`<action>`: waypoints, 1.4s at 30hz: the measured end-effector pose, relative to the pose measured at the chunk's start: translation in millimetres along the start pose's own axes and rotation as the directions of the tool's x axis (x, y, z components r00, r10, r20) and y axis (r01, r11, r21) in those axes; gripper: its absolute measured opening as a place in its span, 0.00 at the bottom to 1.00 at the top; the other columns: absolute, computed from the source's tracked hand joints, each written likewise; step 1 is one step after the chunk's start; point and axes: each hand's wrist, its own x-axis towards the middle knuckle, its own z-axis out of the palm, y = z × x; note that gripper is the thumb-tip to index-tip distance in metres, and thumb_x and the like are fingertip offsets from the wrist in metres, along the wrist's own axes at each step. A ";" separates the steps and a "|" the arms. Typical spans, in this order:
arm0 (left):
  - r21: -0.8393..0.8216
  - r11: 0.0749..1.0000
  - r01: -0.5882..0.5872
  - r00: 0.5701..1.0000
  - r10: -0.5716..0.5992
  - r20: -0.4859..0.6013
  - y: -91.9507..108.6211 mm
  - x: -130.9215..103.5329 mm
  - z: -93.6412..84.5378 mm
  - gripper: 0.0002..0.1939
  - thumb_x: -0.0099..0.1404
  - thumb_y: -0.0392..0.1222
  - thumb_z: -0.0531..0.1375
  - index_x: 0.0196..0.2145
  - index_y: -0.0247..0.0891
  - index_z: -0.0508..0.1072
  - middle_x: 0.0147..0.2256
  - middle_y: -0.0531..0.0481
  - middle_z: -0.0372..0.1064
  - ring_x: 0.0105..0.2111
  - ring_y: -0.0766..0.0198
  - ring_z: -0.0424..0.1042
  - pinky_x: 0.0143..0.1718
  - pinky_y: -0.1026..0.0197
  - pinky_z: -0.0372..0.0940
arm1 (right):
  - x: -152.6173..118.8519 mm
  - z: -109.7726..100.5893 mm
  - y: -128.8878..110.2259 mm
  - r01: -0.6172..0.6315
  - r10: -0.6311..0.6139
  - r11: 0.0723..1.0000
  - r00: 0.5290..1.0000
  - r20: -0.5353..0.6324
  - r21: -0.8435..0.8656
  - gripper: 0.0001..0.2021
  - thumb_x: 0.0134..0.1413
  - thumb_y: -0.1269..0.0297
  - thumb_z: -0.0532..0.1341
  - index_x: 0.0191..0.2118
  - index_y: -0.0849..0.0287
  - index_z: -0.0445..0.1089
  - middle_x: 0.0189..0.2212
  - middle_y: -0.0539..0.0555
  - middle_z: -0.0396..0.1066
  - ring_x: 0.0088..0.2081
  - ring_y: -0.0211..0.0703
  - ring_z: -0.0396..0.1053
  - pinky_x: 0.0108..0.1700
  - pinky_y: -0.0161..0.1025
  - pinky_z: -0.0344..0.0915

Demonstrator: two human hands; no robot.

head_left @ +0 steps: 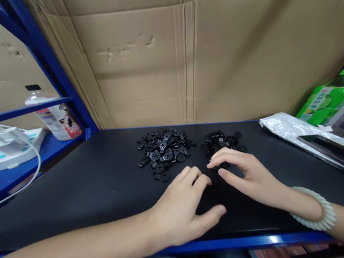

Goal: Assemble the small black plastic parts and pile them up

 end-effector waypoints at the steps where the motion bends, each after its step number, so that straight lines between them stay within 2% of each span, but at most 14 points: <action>1: -0.011 1.000 -0.008 1.000 0.008 -0.015 -2.6 1.6 0.0 0.19 0.63 0.48 0.58 0.47 0.34 0.69 0.45 0.41 0.66 0.45 0.52 0.65 0.48 0.50 0.65 | 0.0 0.1 0.1 -0.020 0.020 1.000 0.999 -0.042 0.005 0.09 0.57 0.72 0.56 0.39 0.56 0.71 0.37 0.54 0.71 0.40 0.45 0.67 0.44 0.42 0.63; 3: -0.010 0.998 -0.059 0.998 0.059 -0.013 -8.4 4.9 1.6 0.24 0.63 0.48 0.59 0.54 0.33 0.66 0.54 0.38 0.62 0.54 0.49 0.61 0.55 0.48 0.60 | -0.1 -0.3 0.5 -0.061 0.064 0.998 0.985 -0.161 0.026 0.08 0.57 0.72 0.56 0.37 0.56 0.71 0.35 0.53 0.70 0.37 0.43 0.67 0.41 0.41 0.63; 5: 0.019 0.994 -0.109 0.994 0.108 0.033 -13.8 8.6 4.0 0.34 0.62 0.52 0.58 0.61 0.33 0.58 0.62 0.37 0.53 0.63 0.45 0.49 0.62 0.43 0.50 | -0.2 -1.5 1.2 -0.102 0.118 0.992 0.953 -0.280 0.068 0.07 0.56 0.71 0.56 0.36 0.56 0.71 0.34 0.53 0.69 0.35 0.42 0.66 0.38 0.39 0.63; 8: 0.065 0.987 -0.149 0.981 0.140 0.133 -19.0 13.8 5.7 0.40 0.63 0.59 0.56 0.65 0.34 0.51 0.66 0.38 0.46 0.65 0.41 0.42 0.62 0.35 0.42 | -0.6 -3.0 3.6 -0.145 0.200 0.974 0.910 -0.362 0.175 0.06 0.54 0.71 0.57 0.35 0.56 0.71 0.34 0.52 0.69 0.36 0.42 0.66 0.37 0.37 0.62; 11: 0.096 0.976 -0.193 0.974 0.180 0.136 -20.1 16.4 4.6 0.36 0.65 0.56 0.56 0.63 0.32 0.53 0.63 0.37 0.54 0.63 0.42 0.50 0.61 0.37 0.47 | -1.3 -3.0 7.1 -0.147 0.236 0.954 0.905 -0.354 0.261 0.06 0.54 0.71 0.58 0.35 0.56 0.72 0.34 0.51 0.70 0.38 0.41 0.67 0.40 0.36 0.63; 15: 0.206 0.959 -0.193 0.981 0.186 0.052 -20.8 16.9 3.3 0.21 0.68 0.37 0.54 0.58 0.33 0.63 0.48 0.39 0.66 0.48 0.52 0.65 0.50 0.51 0.63 | -0.9 -2.5 9.1 -0.148 0.246 0.943 0.913 -0.326 0.296 0.06 0.54 0.72 0.58 0.35 0.56 0.72 0.33 0.51 0.70 0.37 0.40 0.66 0.39 0.35 0.62; 18: 0.242 0.943 -0.229 0.974 0.222 0.055 -24.7 17.7 2.9 0.14 0.68 0.34 0.55 0.50 0.34 0.72 0.40 0.42 0.67 0.41 0.56 0.66 0.43 0.57 0.66 | 0.4 -2.6 7.0 -0.181 0.269 0.931 0.927 -0.260 0.318 0.06 0.53 0.72 0.58 0.34 0.57 0.72 0.31 0.50 0.68 0.33 0.38 0.64 0.35 0.35 0.61; 22: 0.163 0.949 -0.271 0.961 0.275 -0.007 -30.2 18.4 1.3 0.11 0.66 0.41 0.59 0.44 0.36 0.74 0.40 0.44 0.68 0.38 0.59 0.67 0.41 0.59 0.66 | 0.3 0.1 3.5 -0.311 0.356 0.862 0.934 -0.041 0.399 0.04 0.54 0.70 0.58 0.37 0.58 0.68 0.27 0.47 0.64 0.25 0.33 0.60 0.29 0.35 0.60; 24: 0.089 0.944 -0.318 0.942 0.326 -0.086 -30.1 17.8 0.7 0.12 0.66 0.43 0.60 0.45 0.36 0.74 0.41 0.45 0.70 0.39 0.59 0.68 0.42 0.59 0.66 | -1.2 3.3 3.6 -0.359 0.393 0.783 0.919 0.045 0.508 0.06 0.57 0.66 0.57 0.40 0.56 0.63 0.30 0.48 0.63 0.25 0.34 0.61 0.27 0.35 0.62; 27: -0.062 0.909 -0.411 0.882 0.380 -0.279 -25.6 15.9 0.7 0.13 0.64 0.40 0.62 0.45 0.35 0.73 0.40 0.45 0.73 0.40 0.60 0.70 0.44 0.60 0.66 | -4.0 9.0 5.0 -0.415 0.397 0.665 0.900 0.177 0.621 0.09 0.62 0.58 0.54 0.44 0.54 0.57 0.36 0.51 0.62 0.33 0.40 0.64 0.28 0.37 0.67; 29: -0.140 0.891 -0.432 0.848 0.349 -0.399 -21.3 14.3 1.1 0.13 0.60 0.39 0.65 0.42 0.34 0.74 0.37 0.45 0.74 0.37 0.61 0.72 0.41 0.62 0.67 | -5.6 12.1 4.4 -0.458 0.341 0.611 0.888 0.307 0.646 0.13 0.64 0.53 0.51 0.49 0.54 0.55 0.39 0.53 0.62 0.36 0.42 0.65 0.31 0.40 0.69; 31: -0.188 0.889 -0.417 0.837 0.295 -0.461 -17.6 13.1 1.5 0.13 0.57 0.39 0.67 0.40 0.33 0.74 0.33 0.46 0.74 0.32 0.63 0.72 0.36 0.64 0.68 | -6.4 14.2 1.1 -0.475 0.268 0.589 0.878 0.396 0.654 0.17 0.65 0.51 0.48 0.54 0.53 0.52 0.41 0.54 0.61 0.38 0.42 0.66 0.34 0.43 0.69; 36: -0.226 0.894 -0.387 0.829 0.230 -0.510 -13.6 13.4 2.0 0.12 0.55 0.36 0.69 0.37 0.30 0.76 0.30 0.45 0.74 0.29 0.64 0.72 0.33 0.65 0.68 | -6.8 15.4 -10.7 -0.451 0.145 0.622 0.870 0.471 0.640 0.17 0.66 0.54 0.49 0.55 0.57 0.55 0.38 0.52 0.61 0.36 0.38 0.64 0.39 0.41 0.66; 42: -0.336 0.858 -0.389 0.838 0.179 -0.515 -10.4 15.4 1.1 0.10 0.55 0.33 0.68 0.36 0.29 0.77 0.33 0.42 0.75 0.32 0.63 0.73 0.35 0.64 0.71 | -8.6 14.7 -8.9 -0.413 0.158 0.689 0.888 0.432 0.596 0.17 0.67 0.53 0.46 0.53 0.58 0.59 0.34 0.50 0.58 0.33 0.35 0.58 0.38 0.37 0.61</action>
